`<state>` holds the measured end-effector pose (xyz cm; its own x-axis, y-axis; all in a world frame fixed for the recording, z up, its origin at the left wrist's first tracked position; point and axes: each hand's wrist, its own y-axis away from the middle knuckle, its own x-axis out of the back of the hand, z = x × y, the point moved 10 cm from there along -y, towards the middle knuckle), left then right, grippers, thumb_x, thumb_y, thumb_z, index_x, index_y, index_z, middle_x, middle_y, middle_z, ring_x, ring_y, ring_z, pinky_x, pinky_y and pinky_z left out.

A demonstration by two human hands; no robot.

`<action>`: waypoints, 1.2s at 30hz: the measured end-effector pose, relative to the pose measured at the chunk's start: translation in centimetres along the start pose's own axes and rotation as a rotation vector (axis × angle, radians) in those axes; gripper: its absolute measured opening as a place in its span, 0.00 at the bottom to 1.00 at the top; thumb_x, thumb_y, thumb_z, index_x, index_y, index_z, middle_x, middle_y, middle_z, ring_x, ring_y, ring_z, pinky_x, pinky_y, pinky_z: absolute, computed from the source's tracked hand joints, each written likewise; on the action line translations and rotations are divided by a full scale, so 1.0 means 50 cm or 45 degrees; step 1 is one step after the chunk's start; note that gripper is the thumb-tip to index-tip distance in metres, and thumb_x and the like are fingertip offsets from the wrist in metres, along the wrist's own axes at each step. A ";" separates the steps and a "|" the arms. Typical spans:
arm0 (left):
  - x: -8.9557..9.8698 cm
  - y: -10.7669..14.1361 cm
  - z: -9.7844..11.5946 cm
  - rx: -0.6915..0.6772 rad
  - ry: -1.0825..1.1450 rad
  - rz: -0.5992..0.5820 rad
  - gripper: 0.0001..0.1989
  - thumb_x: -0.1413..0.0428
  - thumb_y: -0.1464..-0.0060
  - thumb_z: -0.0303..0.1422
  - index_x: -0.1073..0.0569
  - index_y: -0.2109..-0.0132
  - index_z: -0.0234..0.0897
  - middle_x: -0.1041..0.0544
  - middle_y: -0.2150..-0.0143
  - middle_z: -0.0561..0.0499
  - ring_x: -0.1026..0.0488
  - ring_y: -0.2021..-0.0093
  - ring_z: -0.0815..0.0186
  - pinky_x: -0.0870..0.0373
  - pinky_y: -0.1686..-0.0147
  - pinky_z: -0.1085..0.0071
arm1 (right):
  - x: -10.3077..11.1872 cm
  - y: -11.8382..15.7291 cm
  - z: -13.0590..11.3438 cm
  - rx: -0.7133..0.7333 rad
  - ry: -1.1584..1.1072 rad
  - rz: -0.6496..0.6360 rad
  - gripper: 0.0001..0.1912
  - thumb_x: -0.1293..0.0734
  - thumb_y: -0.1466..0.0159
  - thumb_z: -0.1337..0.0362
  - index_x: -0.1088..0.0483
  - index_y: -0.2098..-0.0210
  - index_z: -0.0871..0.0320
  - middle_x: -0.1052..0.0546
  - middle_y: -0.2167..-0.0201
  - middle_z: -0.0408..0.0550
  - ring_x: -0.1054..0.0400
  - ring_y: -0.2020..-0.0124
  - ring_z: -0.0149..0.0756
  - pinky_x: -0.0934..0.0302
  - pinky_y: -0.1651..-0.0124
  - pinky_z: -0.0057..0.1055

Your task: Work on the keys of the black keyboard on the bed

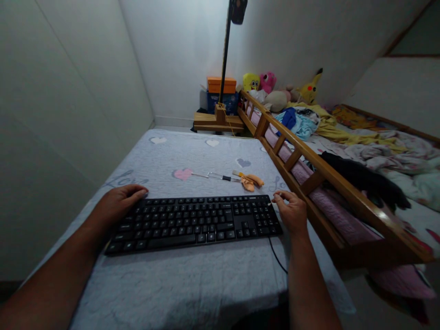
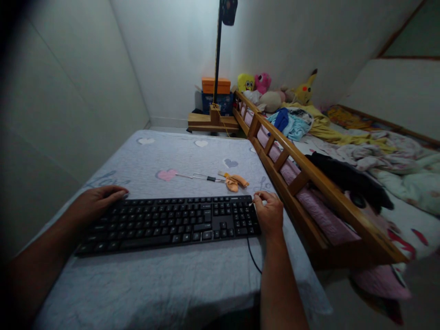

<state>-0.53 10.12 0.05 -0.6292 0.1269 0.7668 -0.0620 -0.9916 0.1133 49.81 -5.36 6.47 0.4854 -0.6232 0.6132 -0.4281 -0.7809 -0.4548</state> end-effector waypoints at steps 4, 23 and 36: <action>-0.002 0.000 -0.003 -0.002 0.005 -0.008 0.25 0.48 0.52 0.52 0.22 0.58 0.38 0.18 0.59 0.49 0.23 0.56 0.55 0.33 0.56 0.66 | -0.015 0.002 -0.001 0.008 -0.036 -0.078 0.12 0.36 0.40 0.57 0.25 0.74 0.55 0.22 0.69 0.48 0.28 0.63 0.42 0.38 0.55 0.37; -0.005 -0.008 -0.014 -0.014 -0.043 -0.013 0.24 0.49 0.50 0.52 0.22 0.58 0.39 0.17 0.61 0.51 0.23 0.59 0.57 0.33 0.58 0.67 | 0.017 -0.001 0.021 -0.084 -0.053 0.045 0.13 0.35 0.42 0.55 0.24 0.73 0.56 0.21 0.72 0.47 0.27 0.64 0.43 0.38 0.54 0.37; -0.002 0.003 0.001 -0.016 0.009 -0.002 0.24 0.48 0.50 0.51 0.22 0.58 0.37 0.18 0.63 0.49 0.23 0.60 0.56 0.32 0.58 0.67 | -0.050 0.003 -0.103 0.119 -0.221 -0.223 0.10 0.34 0.39 0.58 0.23 0.69 0.54 0.21 0.69 0.48 0.27 0.62 0.42 0.36 0.54 0.38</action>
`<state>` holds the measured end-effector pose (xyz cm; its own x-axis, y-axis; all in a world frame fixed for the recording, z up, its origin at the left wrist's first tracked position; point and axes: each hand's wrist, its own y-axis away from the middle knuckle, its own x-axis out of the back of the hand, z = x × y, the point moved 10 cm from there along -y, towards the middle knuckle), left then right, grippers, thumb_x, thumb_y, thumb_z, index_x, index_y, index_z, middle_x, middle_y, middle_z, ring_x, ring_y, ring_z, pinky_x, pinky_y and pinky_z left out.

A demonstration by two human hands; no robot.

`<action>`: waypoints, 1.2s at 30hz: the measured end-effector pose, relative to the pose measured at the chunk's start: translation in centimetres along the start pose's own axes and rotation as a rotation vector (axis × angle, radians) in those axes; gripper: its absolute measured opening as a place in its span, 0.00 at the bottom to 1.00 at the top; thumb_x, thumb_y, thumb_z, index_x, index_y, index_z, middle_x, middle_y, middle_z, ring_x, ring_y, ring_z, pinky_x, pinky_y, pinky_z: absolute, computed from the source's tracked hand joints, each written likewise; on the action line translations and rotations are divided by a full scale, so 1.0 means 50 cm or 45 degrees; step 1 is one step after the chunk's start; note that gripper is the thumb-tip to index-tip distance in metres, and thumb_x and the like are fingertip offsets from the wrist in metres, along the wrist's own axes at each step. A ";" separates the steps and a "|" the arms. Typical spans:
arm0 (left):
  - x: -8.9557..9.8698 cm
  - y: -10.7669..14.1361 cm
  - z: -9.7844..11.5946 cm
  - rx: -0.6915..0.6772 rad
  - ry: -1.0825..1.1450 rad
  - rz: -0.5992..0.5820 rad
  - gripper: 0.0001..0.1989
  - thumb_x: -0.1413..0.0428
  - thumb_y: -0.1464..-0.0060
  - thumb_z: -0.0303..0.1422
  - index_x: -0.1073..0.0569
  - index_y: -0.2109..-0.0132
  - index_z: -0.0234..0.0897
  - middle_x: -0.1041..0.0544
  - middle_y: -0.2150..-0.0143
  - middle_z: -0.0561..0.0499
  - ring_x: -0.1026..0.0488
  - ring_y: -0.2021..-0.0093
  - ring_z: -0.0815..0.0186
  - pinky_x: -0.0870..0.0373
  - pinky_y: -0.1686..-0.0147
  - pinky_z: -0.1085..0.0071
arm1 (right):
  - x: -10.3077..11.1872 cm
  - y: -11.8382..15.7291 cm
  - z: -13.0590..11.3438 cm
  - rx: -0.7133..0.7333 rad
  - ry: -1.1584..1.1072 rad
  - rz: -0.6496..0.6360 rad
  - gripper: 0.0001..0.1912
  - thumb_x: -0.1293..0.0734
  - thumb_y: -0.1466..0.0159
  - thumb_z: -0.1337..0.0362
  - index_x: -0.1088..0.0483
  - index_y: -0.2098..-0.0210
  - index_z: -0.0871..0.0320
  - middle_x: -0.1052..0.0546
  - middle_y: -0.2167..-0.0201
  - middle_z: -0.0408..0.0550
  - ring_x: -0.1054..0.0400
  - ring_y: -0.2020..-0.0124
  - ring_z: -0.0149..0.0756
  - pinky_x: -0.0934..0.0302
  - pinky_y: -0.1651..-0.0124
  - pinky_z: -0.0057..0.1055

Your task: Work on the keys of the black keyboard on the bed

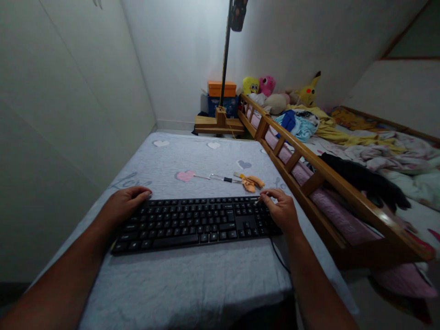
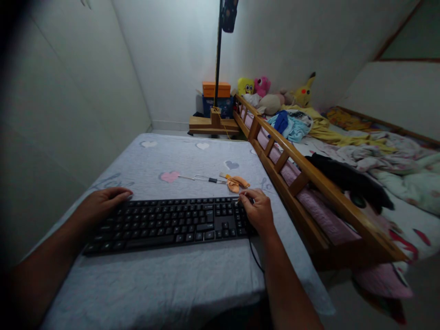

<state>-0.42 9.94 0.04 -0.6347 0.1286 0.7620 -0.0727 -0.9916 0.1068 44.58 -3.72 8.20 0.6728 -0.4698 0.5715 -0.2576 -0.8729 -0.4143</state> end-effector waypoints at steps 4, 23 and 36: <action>0.005 0.004 0.011 0.007 -0.004 0.009 0.25 0.48 0.52 0.51 0.22 0.57 0.36 0.18 0.61 0.48 0.23 0.60 0.56 0.32 0.57 0.67 | -0.022 -0.014 -0.014 0.023 0.099 -0.167 0.09 0.34 0.40 0.59 0.23 0.70 0.53 0.20 0.66 0.49 0.26 0.60 0.44 0.37 0.53 0.39; -0.001 -0.002 -0.001 -0.003 -0.026 -0.010 0.23 0.48 0.49 0.51 0.22 0.58 0.38 0.18 0.61 0.50 0.23 0.59 0.56 0.32 0.58 0.68 | -0.044 0.004 0.021 -0.017 -0.034 -0.170 0.10 0.34 0.39 0.59 0.23 0.70 0.54 0.21 0.67 0.48 0.27 0.61 0.42 0.36 0.54 0.37; 0.005 0.007 0.019 -0.013 -0.006 0.002 0.25 0.48 0.51 0.51 0.21 0.59 0.36 0.17 0.62 0.48 0.23 0.61 0.56 0.31 0.58 0.67 | -0.048 0.007 0.031 -0.012 -0.038 -0.171 0.09 0.34 0.39 0.59 0.22 0.69 0.54 0.21 0.67 0.48 0.27 0.61 0.41 0.36 0.54 0.37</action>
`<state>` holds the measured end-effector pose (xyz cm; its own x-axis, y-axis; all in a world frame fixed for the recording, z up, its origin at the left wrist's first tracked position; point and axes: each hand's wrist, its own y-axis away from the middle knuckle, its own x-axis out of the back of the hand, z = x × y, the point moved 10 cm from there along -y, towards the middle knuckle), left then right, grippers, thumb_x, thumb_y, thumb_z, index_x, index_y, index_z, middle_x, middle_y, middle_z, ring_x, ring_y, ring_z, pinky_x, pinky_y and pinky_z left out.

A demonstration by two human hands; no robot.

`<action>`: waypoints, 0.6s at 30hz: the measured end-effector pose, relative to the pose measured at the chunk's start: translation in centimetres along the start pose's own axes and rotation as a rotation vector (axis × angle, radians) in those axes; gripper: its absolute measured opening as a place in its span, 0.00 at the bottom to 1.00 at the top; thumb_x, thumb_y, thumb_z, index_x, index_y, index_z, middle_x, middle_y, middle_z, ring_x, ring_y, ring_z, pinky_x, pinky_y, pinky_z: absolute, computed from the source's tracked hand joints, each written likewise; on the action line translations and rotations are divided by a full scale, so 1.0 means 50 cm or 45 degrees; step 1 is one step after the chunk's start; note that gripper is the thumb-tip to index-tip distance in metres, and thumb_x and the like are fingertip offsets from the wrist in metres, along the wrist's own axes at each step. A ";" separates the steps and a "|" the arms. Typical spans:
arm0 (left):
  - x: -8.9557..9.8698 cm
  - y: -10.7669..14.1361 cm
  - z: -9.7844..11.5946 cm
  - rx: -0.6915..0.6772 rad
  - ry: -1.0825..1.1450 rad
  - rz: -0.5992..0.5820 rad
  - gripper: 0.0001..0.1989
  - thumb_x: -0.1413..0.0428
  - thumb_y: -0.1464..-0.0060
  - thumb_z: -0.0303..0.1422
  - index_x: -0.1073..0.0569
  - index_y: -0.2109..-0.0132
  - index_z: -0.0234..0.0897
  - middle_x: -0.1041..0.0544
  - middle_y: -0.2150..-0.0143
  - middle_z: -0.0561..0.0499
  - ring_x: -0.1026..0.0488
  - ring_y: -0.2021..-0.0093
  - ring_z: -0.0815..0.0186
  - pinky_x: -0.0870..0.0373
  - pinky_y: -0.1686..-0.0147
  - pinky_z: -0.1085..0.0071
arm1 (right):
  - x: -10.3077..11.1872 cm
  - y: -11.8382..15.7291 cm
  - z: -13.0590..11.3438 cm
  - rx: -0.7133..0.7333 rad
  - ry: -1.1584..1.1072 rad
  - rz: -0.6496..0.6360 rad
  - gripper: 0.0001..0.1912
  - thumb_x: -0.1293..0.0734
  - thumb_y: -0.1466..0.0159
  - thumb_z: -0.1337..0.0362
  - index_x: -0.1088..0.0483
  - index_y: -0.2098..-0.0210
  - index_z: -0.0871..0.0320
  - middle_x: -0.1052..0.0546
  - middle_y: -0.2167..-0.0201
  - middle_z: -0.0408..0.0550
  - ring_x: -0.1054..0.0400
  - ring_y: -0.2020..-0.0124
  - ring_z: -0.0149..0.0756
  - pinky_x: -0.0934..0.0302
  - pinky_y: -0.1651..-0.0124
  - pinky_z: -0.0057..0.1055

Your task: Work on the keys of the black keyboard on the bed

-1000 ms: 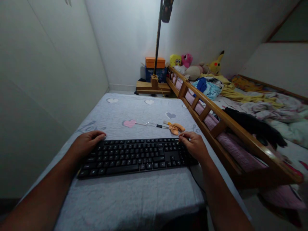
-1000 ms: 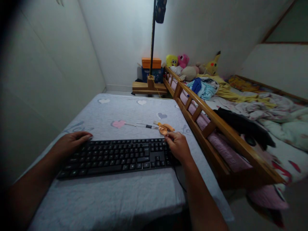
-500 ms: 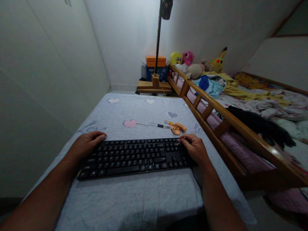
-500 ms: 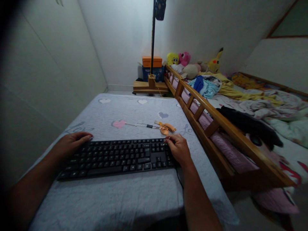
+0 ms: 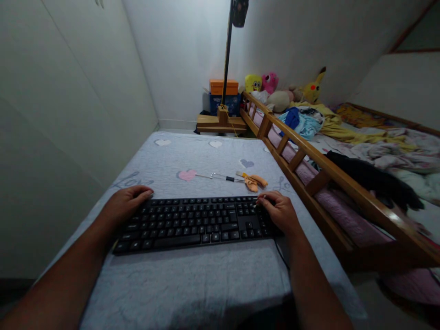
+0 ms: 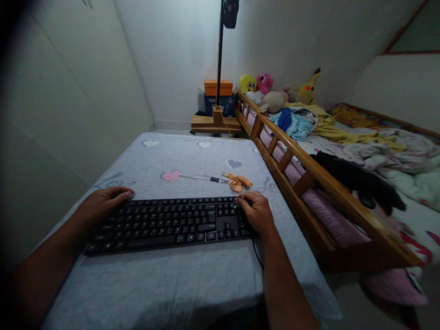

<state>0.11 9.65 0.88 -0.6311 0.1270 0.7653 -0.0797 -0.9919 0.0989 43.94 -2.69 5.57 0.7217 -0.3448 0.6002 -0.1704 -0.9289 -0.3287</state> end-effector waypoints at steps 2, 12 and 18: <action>0.000 -0.001 -0.003 0.006 -0.003 0.004 0.24 0.48 0.51 0.51 0.21 0.59 0.36 0.18 0.62 0.48 0.23 0.61 0.56 0.31 0.59 0.67 | 0.002 -0.001 0.003 -0.001 -0.013 0.047 0.09 0.33 0.39 0.58 0.21 0.68 0.54 0.21 0.67 0.49 0.27 0.61 0.42 0.35 0.54 0.38; -0.004 -0.003 -0.013 0.024 -0.019 -0.010 0.24 0.48 0.50 0.51 0.22 0.58 0.37 0.18 0.64 0.50 0.23 0.61 0.57 0.32 0.60 0.68 | 0.003 -0.001 -0.001 0.013 -0.022 0.046 0.10 0.34 0.39 0.59 0.21 0.69 0.54 0.22 0.67 0.49 0.27 0.61 0.42 0.36 0.54 0.37; -0.004 -0.004 -0.019 0.022 0.010 -0.004 0.24 0.48 0.49 0.51 0.22 0.57 0.37 0.18 0.62 0.50 0.23 0.60 0.57 0.32 0.59 0.68 | -0.001 0.002 -0.011 0.014 -0.021 -0.057 0.10 0.34 0.40 0.59 0.23 0.72 0.55 0.22 0.70 0.47 0.27 0.64 0.40 0.36 0.55 0.37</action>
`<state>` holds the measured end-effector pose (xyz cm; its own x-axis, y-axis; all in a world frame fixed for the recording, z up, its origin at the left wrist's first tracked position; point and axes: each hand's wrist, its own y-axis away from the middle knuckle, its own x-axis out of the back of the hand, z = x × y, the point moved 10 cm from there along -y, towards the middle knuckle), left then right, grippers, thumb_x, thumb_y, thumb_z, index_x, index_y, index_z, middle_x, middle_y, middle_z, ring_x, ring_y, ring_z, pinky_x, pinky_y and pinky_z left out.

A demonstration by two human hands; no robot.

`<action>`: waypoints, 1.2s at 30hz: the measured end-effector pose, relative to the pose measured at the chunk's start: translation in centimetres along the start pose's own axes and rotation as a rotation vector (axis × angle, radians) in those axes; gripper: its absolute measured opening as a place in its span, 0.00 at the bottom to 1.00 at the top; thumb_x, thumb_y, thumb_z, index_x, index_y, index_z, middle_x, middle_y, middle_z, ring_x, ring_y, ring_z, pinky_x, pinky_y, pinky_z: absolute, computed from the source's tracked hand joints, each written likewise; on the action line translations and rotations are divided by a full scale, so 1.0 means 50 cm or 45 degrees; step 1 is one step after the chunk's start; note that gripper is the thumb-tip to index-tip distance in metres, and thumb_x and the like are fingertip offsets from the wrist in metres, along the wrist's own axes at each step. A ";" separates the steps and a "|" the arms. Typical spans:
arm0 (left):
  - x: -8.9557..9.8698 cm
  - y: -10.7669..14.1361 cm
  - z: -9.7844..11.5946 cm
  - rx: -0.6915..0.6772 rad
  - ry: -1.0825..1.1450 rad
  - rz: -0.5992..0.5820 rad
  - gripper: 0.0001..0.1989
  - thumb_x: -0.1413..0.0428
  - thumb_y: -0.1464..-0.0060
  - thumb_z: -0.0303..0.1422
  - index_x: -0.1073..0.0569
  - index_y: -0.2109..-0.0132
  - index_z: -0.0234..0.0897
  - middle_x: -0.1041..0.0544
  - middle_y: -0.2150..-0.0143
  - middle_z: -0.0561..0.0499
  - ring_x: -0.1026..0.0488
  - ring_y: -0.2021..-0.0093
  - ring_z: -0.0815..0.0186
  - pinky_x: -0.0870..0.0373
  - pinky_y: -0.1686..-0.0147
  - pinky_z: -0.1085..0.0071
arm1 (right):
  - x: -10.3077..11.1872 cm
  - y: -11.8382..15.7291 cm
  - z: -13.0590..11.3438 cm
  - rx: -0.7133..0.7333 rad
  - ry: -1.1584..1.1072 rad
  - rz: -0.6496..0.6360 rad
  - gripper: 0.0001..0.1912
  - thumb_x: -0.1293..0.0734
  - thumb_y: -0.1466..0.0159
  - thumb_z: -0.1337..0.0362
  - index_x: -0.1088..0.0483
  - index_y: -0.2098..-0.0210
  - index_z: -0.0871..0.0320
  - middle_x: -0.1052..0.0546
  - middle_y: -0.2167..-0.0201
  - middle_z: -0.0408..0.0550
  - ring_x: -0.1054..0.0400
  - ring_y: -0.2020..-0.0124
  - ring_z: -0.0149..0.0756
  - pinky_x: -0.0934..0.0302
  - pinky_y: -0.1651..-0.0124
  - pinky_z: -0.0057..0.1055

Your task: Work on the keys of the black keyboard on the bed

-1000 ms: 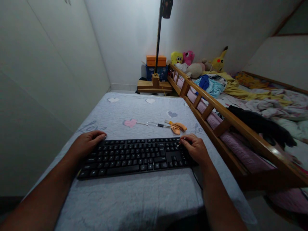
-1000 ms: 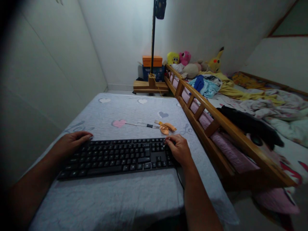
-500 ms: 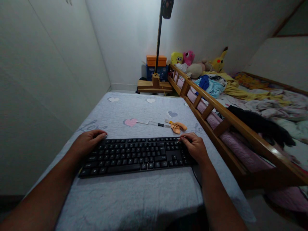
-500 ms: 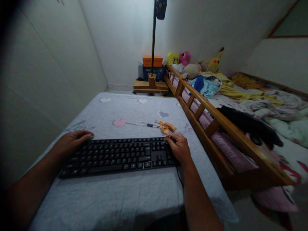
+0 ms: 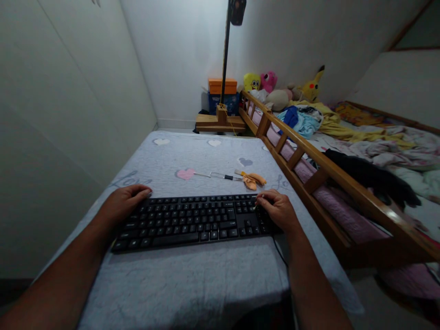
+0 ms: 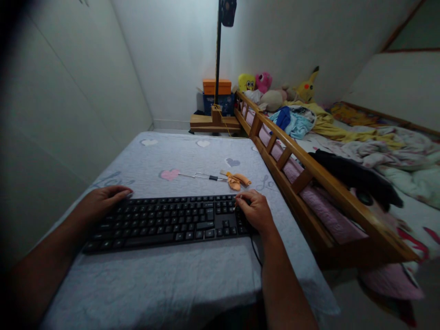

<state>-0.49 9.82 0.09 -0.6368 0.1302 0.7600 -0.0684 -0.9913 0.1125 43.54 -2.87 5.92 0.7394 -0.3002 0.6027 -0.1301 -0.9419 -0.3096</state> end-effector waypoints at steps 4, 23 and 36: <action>-0.001 -0.002 0.003 -0.010 -0.031 -0.004 0.24 0.47 0.50 0.51 0.22 0.58 0.37 0.18 0.61 0.49 0.23 0.59 0.57 0.33 0.58 0.68 | -0.003 0.001 -0.004 0.006 0.013 -0.048 0.10 0.34 0.39 0.60 0.23 0.73 0.55 0.22 0.70 0.47 0.28 0.64 0.40 0.36 0.55 0.36; -0.003 -0.009 -0.009 -0.022 -0.066 -0.011 0.24 0.49 0.49 0.51 0.22 0.57 0.38 0.18 0.60 0.50 0.24 0.59 0.57 0.33 0.59 0.68 | -0.022 0.007 -0.019 0.073 -0.003 -0.112 0.08 0.33 0.39 0.62 0.22 0.68 0.56 0.23 0.71 0.47 0.28 0.64 0.40 0.37 0.57 0.36; -0.001 -0.009 -0.013 -0.018 -0.065 0.001 0.24 0.49 0.50 0.50 0.22 0.56 0.38 0.18 0.59 0.50 0.24 0.58 0.57 0.34 0.56 0.67 | -0.028 0.004 -0.021 0.093 -0.058 -0.075 0.07 0.33 0.39 0.63 0.22 0.68 0.55 0.22 0.70 0.47 0.28 0.64 0.40 0.37 0.57 0.36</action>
<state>-0.90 10.27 -0.41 -0.5969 0.1299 0.7918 -0.0792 -0.9915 0.1030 41.76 -2.80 5.79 0.7736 -0.2359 0.5881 -0.0384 -0.9438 -0.3282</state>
